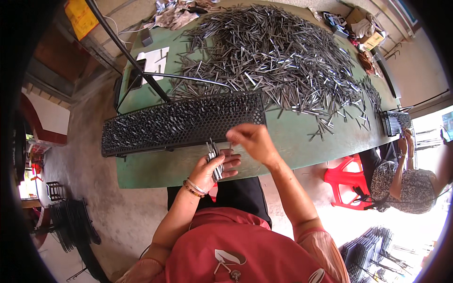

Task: Manually inserting small metal pins from a pile into a perforated grid tray.

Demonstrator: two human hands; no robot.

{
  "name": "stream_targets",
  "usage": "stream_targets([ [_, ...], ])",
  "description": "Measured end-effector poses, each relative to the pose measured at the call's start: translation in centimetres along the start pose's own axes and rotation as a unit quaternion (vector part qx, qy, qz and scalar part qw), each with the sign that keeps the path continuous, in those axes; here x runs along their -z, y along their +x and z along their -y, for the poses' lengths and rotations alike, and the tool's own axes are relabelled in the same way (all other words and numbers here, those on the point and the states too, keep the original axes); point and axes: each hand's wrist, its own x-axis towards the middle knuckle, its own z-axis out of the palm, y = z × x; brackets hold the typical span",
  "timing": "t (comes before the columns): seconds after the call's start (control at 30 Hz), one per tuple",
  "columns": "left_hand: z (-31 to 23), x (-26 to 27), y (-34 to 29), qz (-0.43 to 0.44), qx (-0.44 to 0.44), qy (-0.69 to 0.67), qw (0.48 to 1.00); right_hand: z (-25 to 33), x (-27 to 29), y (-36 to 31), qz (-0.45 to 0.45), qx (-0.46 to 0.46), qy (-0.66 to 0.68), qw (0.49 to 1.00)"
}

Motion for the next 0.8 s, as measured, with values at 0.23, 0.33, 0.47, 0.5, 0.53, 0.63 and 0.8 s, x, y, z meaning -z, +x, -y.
stream_targets([
  [0.23, -0.1, -0.8, 2.0, 0.039, 0.025, 0.017, 0.999, -0.7, 2.9, 4.3, -0.25, 0.17, -0.155, 0.94],
  [0.33, 0.2, -0.1, 3.6, 0.036, 0.04, -0.042, 0.998, -2.2, 2.5, 5.5, -0.256, 0.204, -0.186, 0.926],
  [0.47, 1.1, 1.3, 3.9, -0.003, 0.037, -0.048, 0.998, -3.4, 2.4, 5.8, -0.274, 0.234, -0.209, 0.909],
  [0.5, 1.3, 1.5, 3.8, -0.004, 0.038, -0.048, 0.998, -3.5, 2.4, 5.8, -0.28, 0.233, -0.202, 0.909],
  [0.53, 1.4, 1.5, 3.6, -0.013, 0.03, -0.029, 0.999, -3.6, 2.3, 5.8, -0.28, 0.232, -0.201, 0.909],
  [0.63, 1.5, 1.4, 3.0, -0.018, 0.018, -0.016, 1.0, -3.8, 2.0, 5.8, -0.27, 0.228, -0.223, 0.909],
  [0.8, 1.0, 1.3, 2.4, -0.013, 0.034, -0.035, 0.999, -3.7, 1.9, 5.7, -0.244, 0.327, -0.381, 0.83],
])
